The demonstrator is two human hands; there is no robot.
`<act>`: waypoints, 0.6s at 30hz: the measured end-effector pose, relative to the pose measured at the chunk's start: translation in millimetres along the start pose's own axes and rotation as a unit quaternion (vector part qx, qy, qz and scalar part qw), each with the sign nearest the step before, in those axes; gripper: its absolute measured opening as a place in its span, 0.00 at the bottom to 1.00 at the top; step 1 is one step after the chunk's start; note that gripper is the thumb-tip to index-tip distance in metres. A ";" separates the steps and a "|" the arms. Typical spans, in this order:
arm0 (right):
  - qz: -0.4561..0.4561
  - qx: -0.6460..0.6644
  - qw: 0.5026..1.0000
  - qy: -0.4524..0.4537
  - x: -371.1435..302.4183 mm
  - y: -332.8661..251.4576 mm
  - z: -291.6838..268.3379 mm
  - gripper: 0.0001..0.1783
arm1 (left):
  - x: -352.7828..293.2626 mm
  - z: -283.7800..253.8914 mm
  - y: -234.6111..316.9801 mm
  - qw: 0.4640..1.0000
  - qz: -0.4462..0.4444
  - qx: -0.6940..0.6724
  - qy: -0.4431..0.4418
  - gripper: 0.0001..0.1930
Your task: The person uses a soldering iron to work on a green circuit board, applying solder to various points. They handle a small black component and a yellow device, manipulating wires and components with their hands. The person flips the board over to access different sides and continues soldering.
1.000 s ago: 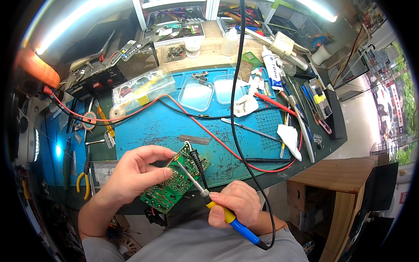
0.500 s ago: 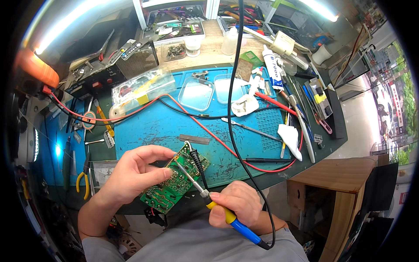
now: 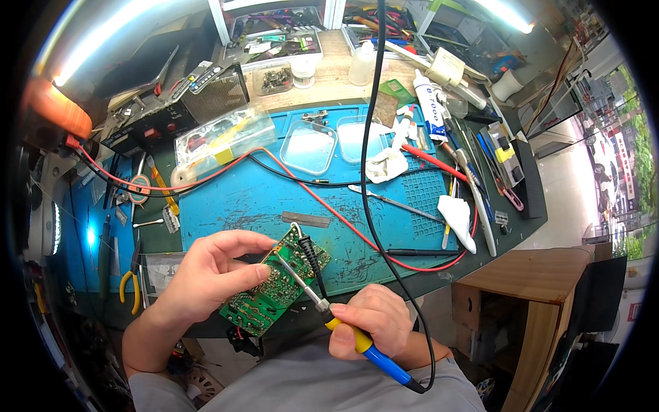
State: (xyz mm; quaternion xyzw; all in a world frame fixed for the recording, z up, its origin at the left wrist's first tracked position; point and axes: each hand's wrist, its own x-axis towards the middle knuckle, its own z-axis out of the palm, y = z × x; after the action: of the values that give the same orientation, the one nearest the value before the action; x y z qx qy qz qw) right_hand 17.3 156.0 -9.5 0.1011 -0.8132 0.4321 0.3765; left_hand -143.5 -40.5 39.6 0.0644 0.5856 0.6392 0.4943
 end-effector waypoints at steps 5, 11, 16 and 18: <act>0.002 -0.001 1.000 0.002 -0.8 0.1 -0.2 0.09 | -0.5 0.6 1.2 1.000 0.003 0.006 0.002 0.17; -0.003 0.011 1.000 0.010 -2.0 0.9 -1.1 0.09 | 0.6 -0.6 -2.7 1.000 0.010 -0.005 -0.003 0.17; 0.003 0.006 1.000 -0.007 -1.5 0.3 -2.2 0.09 | 0.1 0.0 -1.4 1.000 0.009 -0.003 0.000 0.16; 0.006 -0.001 1.000 -0.017 -0.8 -0.3 -3.0 0.09 | 0.0 0.2 -0.9 1.000 0.007 -0.002 0.001 0.16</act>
State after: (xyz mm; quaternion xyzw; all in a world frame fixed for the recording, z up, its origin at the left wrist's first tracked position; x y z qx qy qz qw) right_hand 19.6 157.9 -8.8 0.1028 -0.8205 0.4317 0.3604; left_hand -142.9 -40.6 39.0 0.0675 0.5845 0.6437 0.4894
